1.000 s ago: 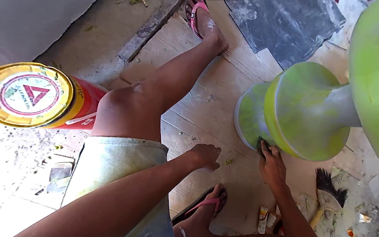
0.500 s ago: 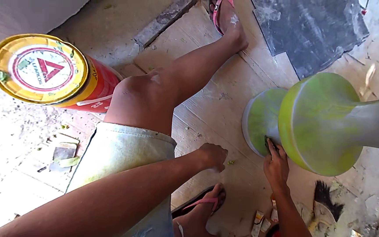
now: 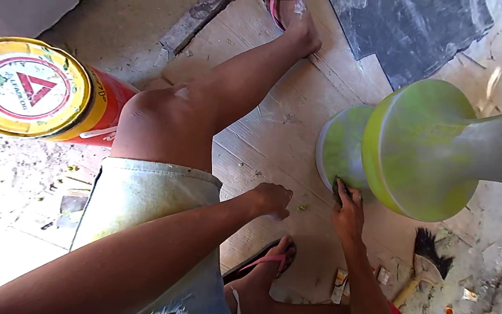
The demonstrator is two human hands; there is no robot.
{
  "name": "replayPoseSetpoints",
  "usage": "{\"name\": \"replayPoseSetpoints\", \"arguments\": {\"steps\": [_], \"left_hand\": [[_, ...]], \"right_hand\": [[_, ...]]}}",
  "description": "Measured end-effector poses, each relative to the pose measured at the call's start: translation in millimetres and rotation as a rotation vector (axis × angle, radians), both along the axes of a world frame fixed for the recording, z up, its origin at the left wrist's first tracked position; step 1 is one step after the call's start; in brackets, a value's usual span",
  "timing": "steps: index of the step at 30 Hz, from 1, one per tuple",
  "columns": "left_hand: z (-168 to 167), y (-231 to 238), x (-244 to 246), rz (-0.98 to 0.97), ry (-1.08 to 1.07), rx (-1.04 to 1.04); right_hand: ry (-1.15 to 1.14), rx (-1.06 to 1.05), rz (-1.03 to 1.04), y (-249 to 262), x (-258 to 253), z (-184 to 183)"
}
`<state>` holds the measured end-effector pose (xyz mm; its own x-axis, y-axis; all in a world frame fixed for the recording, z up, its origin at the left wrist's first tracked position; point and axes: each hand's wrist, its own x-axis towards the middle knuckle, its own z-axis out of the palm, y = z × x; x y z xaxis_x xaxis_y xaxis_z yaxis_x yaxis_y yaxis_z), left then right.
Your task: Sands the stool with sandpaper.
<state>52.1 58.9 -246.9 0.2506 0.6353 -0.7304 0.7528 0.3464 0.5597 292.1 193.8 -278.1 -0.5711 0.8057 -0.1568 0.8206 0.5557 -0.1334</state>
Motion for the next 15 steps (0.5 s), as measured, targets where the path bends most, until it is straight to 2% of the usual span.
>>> {"name": "replayPoseSetpoints", "arguments": {"steps": [7, 12, 15], "left_hand": [[-1, -3, 1, 0.034, -0.014, 0.022], [-2, -3, 2, 0.036, -0.03, 0.031], [-1, -5, 4, 0.021, -0.019, 0.023]], "right_hand": [[-0.067, 0.008, 0.052, -19, 10, 4], [0.021, 0.041, 0.087, 14, 13, 25], [0.02, 0.151, 0.086, 35, 16, 16]]}}
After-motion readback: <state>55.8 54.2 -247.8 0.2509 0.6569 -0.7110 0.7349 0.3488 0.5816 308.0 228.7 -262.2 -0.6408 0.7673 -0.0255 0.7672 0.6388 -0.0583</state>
